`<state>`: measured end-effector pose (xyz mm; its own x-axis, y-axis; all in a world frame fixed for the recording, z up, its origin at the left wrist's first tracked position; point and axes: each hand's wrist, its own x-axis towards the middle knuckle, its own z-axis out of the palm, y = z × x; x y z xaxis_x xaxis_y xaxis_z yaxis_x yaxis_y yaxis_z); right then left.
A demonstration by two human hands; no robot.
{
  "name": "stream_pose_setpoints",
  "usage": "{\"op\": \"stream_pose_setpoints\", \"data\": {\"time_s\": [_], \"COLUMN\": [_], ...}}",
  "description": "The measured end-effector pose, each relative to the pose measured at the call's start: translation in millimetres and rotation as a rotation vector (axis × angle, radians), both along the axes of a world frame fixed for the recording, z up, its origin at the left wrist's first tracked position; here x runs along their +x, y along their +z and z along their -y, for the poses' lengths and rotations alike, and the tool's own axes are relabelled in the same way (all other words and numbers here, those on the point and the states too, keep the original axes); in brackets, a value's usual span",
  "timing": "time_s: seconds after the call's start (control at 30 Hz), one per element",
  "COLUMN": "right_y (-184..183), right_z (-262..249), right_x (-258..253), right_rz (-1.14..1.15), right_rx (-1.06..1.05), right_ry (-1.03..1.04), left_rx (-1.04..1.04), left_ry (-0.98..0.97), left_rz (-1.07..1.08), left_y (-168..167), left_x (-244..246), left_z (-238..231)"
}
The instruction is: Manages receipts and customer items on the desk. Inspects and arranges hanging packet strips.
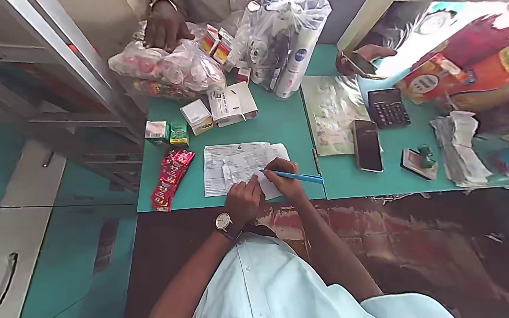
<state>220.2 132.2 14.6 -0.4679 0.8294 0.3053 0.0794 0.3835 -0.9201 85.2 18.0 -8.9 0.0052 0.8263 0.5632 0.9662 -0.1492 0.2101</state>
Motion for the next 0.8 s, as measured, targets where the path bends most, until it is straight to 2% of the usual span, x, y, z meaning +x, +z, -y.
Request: {"op": "stream_pose_setpoints", "data": {"time_s": [0.43, 0.67, 0.8], "right_y": [-1.5, -2.5, -2.8], "right_z": [-1.5, -1.8, 0.7], "right_x": [-5.4, -7.2, -7.4], "right_rz": [0.032, 0.072, 0.097], "right_rx": [0.017, 0.034, 0.099], "right_ry": [0.047, 0.054, -0.045], "left_rx": [0.102, 0.09, 0.07], "left_ry": [0.013, 0.006, 0.005], "left_rz": [-0.044, -0.034, -0.036], "left_y": [-10.1, -8.4, -6.8], "left_x": [-2.4, -2.4, -2.5], "left_z": [-0.5, -0.4, 0.5]}}
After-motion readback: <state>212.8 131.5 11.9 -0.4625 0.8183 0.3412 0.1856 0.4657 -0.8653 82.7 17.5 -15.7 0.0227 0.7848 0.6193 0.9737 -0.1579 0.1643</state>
